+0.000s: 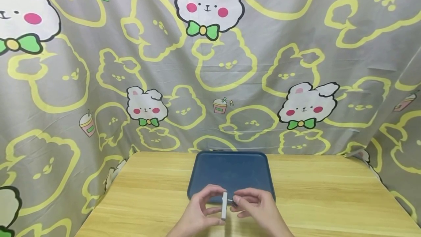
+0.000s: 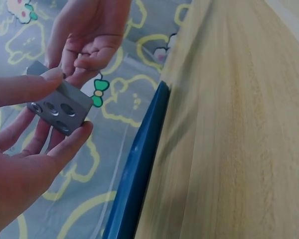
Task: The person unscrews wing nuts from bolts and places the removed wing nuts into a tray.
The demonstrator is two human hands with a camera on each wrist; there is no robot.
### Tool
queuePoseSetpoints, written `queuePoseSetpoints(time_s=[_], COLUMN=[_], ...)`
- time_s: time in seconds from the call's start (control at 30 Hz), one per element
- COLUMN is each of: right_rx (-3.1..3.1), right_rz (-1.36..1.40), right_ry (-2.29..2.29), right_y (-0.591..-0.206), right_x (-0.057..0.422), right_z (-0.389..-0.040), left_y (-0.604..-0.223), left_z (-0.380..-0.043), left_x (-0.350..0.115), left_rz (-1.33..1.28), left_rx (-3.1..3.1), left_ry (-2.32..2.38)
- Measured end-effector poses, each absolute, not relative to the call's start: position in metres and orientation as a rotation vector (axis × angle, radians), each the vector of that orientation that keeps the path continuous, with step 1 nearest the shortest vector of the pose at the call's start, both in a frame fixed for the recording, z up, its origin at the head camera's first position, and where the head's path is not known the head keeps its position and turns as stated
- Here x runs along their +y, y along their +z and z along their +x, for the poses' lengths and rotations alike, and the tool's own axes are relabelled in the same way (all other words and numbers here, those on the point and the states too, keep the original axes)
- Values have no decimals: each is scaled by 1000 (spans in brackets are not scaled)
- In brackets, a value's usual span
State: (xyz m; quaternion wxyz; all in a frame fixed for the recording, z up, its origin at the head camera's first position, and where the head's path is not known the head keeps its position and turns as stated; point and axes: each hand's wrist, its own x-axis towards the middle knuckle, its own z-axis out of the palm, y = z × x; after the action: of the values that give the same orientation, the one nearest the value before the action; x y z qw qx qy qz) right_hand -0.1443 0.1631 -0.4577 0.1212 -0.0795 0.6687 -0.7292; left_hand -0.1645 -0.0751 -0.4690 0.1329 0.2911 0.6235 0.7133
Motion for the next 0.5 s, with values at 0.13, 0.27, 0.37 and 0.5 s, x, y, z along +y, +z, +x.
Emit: queuePoseSetpoints(time_s=[0.13,0.27,0.37,0.5], right_rx=[1921,1965,2040,2234], right_rz=[-210,-229,-291,-381], right_ry=[-2122,-2108,-2092,-2054], right_y=[-458,-458,-460,-461], right_x=[164,164,163,158], right_z=[-146,-146,-145,-141], left_y=[-469,-469,-469,-470], left_z=[-164,-164,-164,-165], left_x=[-74,-73,-73,-74], left_rz=[852,840,832,815], left_rx=[1823,1826,1823,1799], left_ry=[2059,2054,2052,2059])
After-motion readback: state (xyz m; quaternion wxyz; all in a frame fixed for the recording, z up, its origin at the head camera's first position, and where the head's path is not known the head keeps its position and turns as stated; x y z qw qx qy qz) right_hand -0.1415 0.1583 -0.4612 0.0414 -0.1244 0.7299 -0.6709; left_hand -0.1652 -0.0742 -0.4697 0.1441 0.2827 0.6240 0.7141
